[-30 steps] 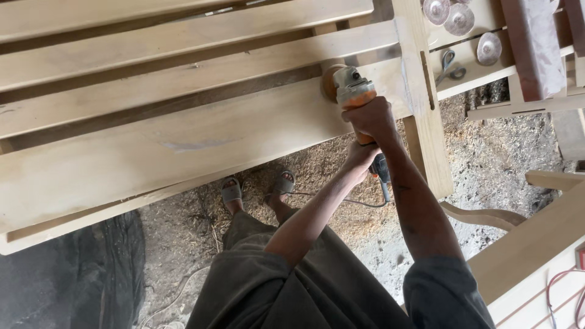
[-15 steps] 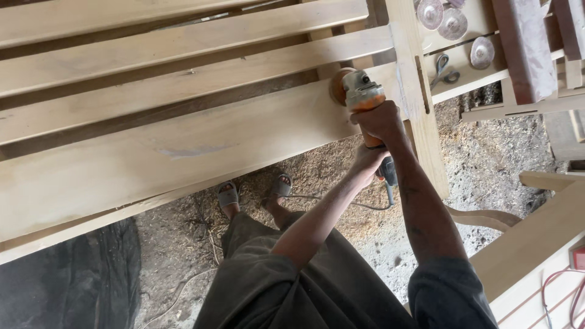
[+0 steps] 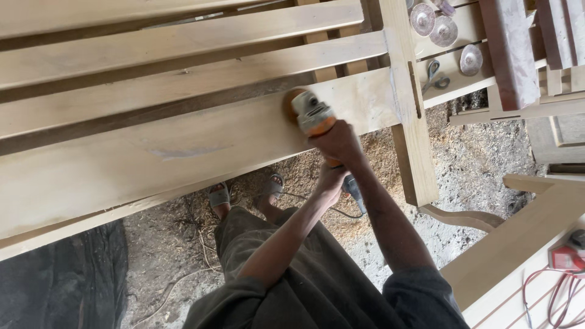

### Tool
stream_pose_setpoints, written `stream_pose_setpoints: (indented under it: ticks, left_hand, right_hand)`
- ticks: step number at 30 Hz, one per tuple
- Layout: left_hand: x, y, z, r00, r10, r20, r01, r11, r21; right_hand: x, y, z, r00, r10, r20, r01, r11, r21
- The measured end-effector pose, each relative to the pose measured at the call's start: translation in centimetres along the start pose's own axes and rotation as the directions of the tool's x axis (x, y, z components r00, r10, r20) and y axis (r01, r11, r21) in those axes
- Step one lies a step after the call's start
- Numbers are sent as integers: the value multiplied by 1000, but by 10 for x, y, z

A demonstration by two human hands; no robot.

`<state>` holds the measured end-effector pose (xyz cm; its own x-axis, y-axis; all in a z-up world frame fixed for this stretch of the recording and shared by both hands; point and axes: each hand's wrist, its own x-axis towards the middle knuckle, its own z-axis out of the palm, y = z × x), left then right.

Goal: The person uses an angle grinder with a sanding disc to smooth the surface of a wooden slatted bench. They move the tool back and forth along the length of the slats, generating sawdust.

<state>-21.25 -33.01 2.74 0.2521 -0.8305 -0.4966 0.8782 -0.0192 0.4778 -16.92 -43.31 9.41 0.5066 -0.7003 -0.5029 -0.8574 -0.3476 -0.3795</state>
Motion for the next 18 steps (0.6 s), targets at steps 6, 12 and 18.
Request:
stream_pose_setpoints:
  ticks: [6,12,18]
  left_hand:
    - [48,-21,63,980,-191,54,177,965,191]
    - [40,-8,57,962,-270,37,254,938,235]
    - [11,9,13,995,-92,-46,96,992,78]
  right_hand:
    - [28,63,-62,964,232,-127,-212,965,156]
    - [29,64,-58,965,220,-141,-170,939,300]
    - [17,10,-12,991,99,-86,-92,992,82]
